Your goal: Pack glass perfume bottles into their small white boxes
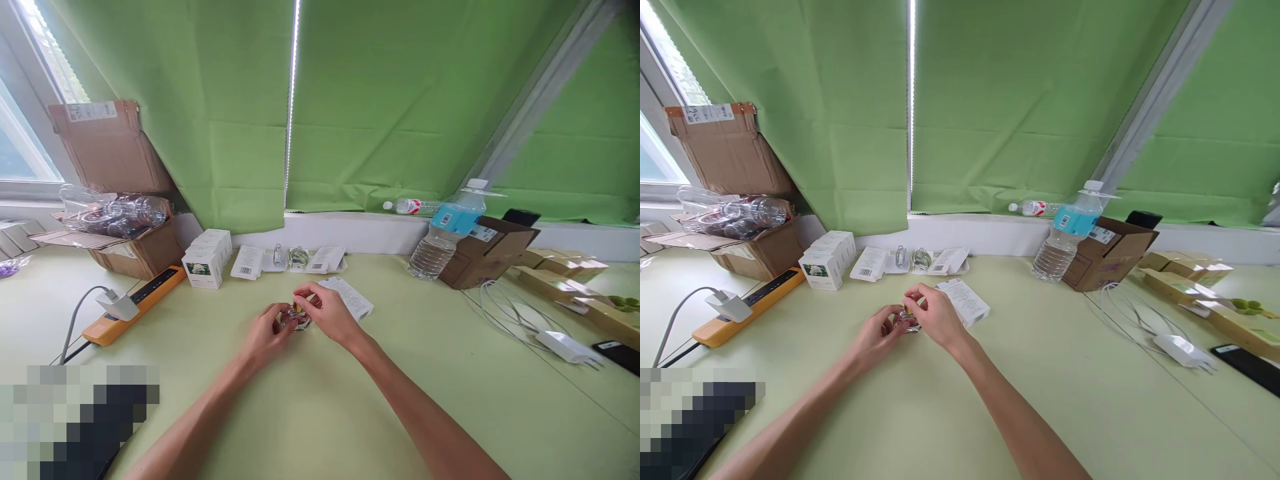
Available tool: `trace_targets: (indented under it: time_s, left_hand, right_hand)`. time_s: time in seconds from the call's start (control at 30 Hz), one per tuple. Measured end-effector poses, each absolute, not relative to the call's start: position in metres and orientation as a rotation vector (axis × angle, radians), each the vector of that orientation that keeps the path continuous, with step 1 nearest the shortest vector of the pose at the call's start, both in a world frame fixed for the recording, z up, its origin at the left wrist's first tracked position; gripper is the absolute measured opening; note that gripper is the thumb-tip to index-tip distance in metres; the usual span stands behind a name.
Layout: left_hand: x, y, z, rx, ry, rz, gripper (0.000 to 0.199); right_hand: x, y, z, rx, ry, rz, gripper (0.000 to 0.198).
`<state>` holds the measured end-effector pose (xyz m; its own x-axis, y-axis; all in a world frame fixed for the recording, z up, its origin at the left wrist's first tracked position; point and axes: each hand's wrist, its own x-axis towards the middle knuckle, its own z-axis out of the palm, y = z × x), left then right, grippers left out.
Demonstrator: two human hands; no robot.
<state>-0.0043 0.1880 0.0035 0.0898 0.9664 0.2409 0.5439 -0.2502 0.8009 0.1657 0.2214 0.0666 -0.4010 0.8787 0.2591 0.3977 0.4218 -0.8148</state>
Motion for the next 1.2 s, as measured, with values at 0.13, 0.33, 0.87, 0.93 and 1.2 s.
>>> trace_targets:
  time_s: [0.13, 0.33, 0.87, 0.93, 1.2]
  left_hand:
    - [-0.0050, 0.1886, 0.0011, 1.881, 1.481, 1.060, 0.028]
    - [-0.0049, 0.1893, -0.0006, 1.902, 1.493, 1.086, 0.028]
    - [-0.0043, 0.1888, 0.0011, 1.887, 1.489, 1.076, 0.026]
    - [-0.0043, 0.1888, 0.0009, 1.885, 1.483, 1.076, 0.026]
    - [-0.0040, 0.1887, 0.0008, 1.860, 1.499, 1.082, 0.026]
  right_hand:
    - [0.1657, 0.2222, 0.0656, -1.075, -1.990, 0.859, 0.022]
    - [0.1655, 0.2229, 0.0634, -1.072, -1.994, 0.857, 0.023]
    - [0.1655, 0.2204, 0.0660, -1.078, -2.055, 0.795, 0.025]
    - [0.1653, 0.2206, 0.0655, -1.078, -2.068, 0.769, 0.025]
    - [0.1652, 0.2208, 0.0669, -1.082, -2.090, 0.723, 0.026]
